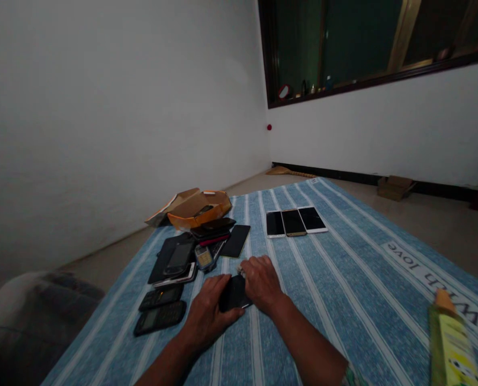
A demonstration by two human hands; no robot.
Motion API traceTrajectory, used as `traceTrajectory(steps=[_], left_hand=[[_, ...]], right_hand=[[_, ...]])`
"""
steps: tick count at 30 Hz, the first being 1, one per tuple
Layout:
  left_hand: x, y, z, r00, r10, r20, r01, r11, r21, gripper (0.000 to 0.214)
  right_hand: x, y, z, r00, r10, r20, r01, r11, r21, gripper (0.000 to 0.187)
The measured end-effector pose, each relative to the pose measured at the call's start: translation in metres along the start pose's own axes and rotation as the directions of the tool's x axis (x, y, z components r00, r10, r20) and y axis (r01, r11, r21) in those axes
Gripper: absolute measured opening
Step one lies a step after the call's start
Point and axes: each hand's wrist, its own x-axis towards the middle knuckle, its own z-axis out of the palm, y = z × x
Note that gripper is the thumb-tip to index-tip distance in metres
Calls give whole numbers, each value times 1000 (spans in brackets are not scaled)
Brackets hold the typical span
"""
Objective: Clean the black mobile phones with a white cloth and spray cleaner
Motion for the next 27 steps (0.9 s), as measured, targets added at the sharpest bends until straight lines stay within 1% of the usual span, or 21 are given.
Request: traceTrajectory(steps=[4, 9, 13, 16, 21, 23, 27], left_hand=[[-2, -5, 3, 998, 47, -51, -49, 998, -35, 62], [-6, -15, 9, 985, 115, -129, -121, 992, -37, 66], [-11, -25, 13, 971, 183, -155, -189, 982, -24, 71], [-13, -30, 18, 961, 211, -179, -218, 976, -15, 72], [-13, -30, 27, 953, 167, -254, -184, 982, -44, 71], [-12, -29, 29, 948, 182, -261, -193, 981, -19, 72], [-11, -33, 27, 933, 249, -260, -239, 969, 69, 75]], right_hand=[[-3, 6, 1, 1000, 4, 0, -4, 997, 74, 38], [-6, 9, 13, 997, -13, -80, 23, 993, 118, 44], [-7, 7, 17, 987, -31, -155, 47, 994, 103, 40], [-8, 2, 16, 975, -74, -208, 97, 990, 104, 33], [-7, -13, 16, 943, -165, -289, 206, 972, 117, 24], [-5, -17, 16, 930, -199, -308, 244, 963, 113, 24], [-4, -20, 15, 896, -234, -377, 287, 954, 91, 26]])
